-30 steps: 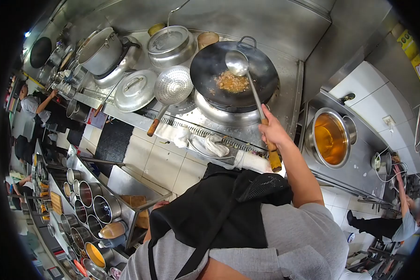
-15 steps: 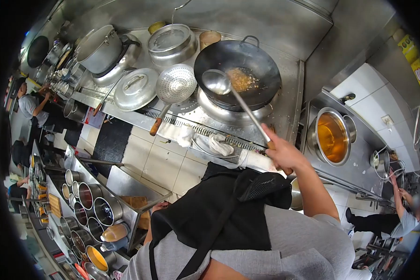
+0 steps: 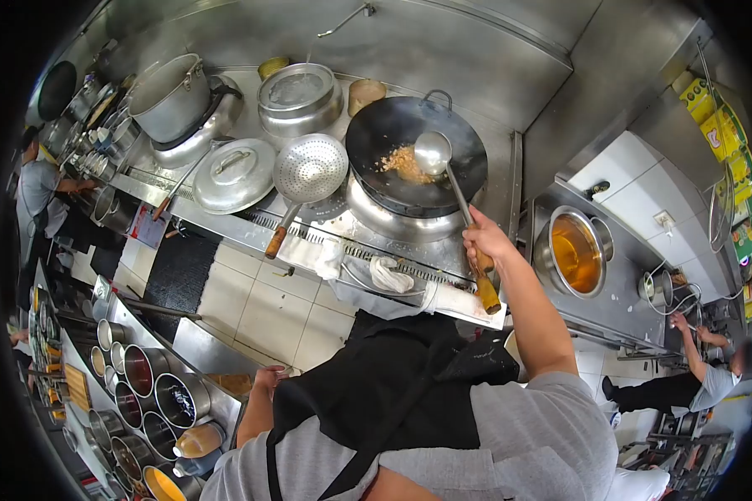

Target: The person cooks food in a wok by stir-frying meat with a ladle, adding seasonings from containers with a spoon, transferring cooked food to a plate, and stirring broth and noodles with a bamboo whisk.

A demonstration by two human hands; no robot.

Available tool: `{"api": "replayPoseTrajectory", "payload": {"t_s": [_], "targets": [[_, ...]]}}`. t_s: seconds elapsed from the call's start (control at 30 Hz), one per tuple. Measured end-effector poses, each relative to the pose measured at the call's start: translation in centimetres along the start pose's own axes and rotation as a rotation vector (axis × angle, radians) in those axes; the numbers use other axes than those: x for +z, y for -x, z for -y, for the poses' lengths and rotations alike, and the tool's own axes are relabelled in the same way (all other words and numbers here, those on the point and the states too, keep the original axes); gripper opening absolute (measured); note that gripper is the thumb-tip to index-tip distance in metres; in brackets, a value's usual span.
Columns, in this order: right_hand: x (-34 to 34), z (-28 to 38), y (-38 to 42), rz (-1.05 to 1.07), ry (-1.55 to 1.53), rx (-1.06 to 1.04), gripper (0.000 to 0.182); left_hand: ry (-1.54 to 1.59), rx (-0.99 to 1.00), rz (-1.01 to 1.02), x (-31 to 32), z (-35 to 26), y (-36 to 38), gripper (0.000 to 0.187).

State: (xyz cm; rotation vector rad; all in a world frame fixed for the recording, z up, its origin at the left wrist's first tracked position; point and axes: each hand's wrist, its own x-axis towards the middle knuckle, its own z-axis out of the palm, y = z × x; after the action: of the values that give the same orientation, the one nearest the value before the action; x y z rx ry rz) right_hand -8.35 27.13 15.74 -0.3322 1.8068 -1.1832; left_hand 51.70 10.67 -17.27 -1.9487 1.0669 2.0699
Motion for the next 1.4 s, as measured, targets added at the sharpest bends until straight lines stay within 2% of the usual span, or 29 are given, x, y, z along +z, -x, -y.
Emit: {"api": "replayPoseTrajectory", "payload": {"t_s": [0.17, 0.23, 0.33, 0.47, 0.53, 0.63, 0.7, 0.77, 0.8, 0.83, 0.87, 0.9, 0.97, 1.1, 1.13, 1.17, 1.2, 1.27, 1.33, 1.37, 1.4], "targets": [[1.4, 0.0, -1.6, -0.006, -0.081, -0.029, 0.082, 0.104, 0.058, -0.004, 0.0, -1.8, 0.0, 0.042], [1.2, 0.0, -2.5, 0.014, -0.078, 0.018, 0.084, 0.104, 0.076, 0.066, -0.1, -0.6, -1.2, 0.044], [1.4, -0.1, -3.5, 0.016, 0.063, -0.097, 0.085, -0.033, 0.018, 0.078, 0.1, 0.6, -2.1, 0.048], [2.4, 1.2, -3.7, -0.001, -0.052, -0.068, 0.085, -0.121, -0.062, 0.083, 1.0, 0.9, -1.9, 0.051], [1.7, 1.2, -4.4, 0.012, -0.002, -0.088, 0.085, -0.114, -0.061, 0.076, 1.0, -0.1, -1.5, 0.051], [1.0, 1.3, -4.6, 0.058, 0.122, -0.126, 0.084, -0.050, 0.077, 0.010, 1.8, -2.3, 1.5, 0.045], [0.2, 1.6, -4.5, 0.099, -0.047, -0.088, 0.085, 0.062, 0.108, 0.002, 2.4, -2.7, 3.4, 0.045], [-0.7, 1.4, -5.1, 0.130, -0.034, -0.060, 0.085, 0.157, 0.152, -0.015, 2.2, -1.1, 3.8, 0.045], [-1.1, 1.3, -5.3, 0.135, 0.052, -0.104, 0.085, -0.087, 0.355, 0.022, 1.8, 1.6, 2.1, 0.041], [-1.4, 1.1, -5.4, 0.140, 0.136, -0.147, 0.085, 0.041, 0.213, 0.013, 2.3, 2.4, 1.6, 0.036], [-1.8, 1.1, -4.9, 0.166, 0.071, -0.136, 0.085, 0.174, 0.075, -0.013, 2.7, 3.3, 1.2, 0.032], [-2.2, 1.3, -4.3, 0.180, 0.066, -0.140, 0.085, 0.178, 0.078, -0.027, 2.9, 4.7, 0.4, 0.032], [-3.4, 1.1, -3.2, 0.289, -0.188, -0.049, 0.085, 0.281, -0.027, 0.054, 3.8, 9.1, -0.9, 0.032], [-4.8, -0.9, -4.0, 0.311, -0.171, 0.017, 0.085, 0.086, -0.047, -0.103, 8.2, 9.8, 2.5, 0.031], [-5.0, -1.2, -4.3, 0.298, -0.017, -0.071, 0.084, -0.033, -0.015, -0.098, 8.9, 9.3, 3.0, 0.031], [-5.2, -1.5, -4.4, 0.308, -0.018, -0.070, 0.084, -0.150, 0.017, -0.094, 9.4, 8.8, 3.5, 0.031], [-5.2, -1.2, -3.9, 0.289, 0.019, -0.096, 0.083, -0.147, 0.013, -0.101, 9.9, 7.7, 4.7, 0.031], [-5.7, -0.9, -3.1, 0.271, 0.054, -0.127, 0.082, 0.215, 0.037, -0.042, 10.9, 4.3, 7.2, 0.029], [-6.4, -0.8, -2.7, 0.388, -0.211, -0.008, 0.083, 0.183, 0.061, -0.044, 10.9, 3.8, 6.1, 0.030], [-6.5, -0.9, -3.1, 0.386, -0.210, -0.009, 0.083, 0.153, 0.081, -0.044, 10.6, 3.6, 5.2, 0.030], [-6.3, -1.3, -3.8, 0.383, -0.178, 0.003, 0.083, 0.267, 0.037, 0.007, 9.9, 3.6, 4.4, 0.032]]}}
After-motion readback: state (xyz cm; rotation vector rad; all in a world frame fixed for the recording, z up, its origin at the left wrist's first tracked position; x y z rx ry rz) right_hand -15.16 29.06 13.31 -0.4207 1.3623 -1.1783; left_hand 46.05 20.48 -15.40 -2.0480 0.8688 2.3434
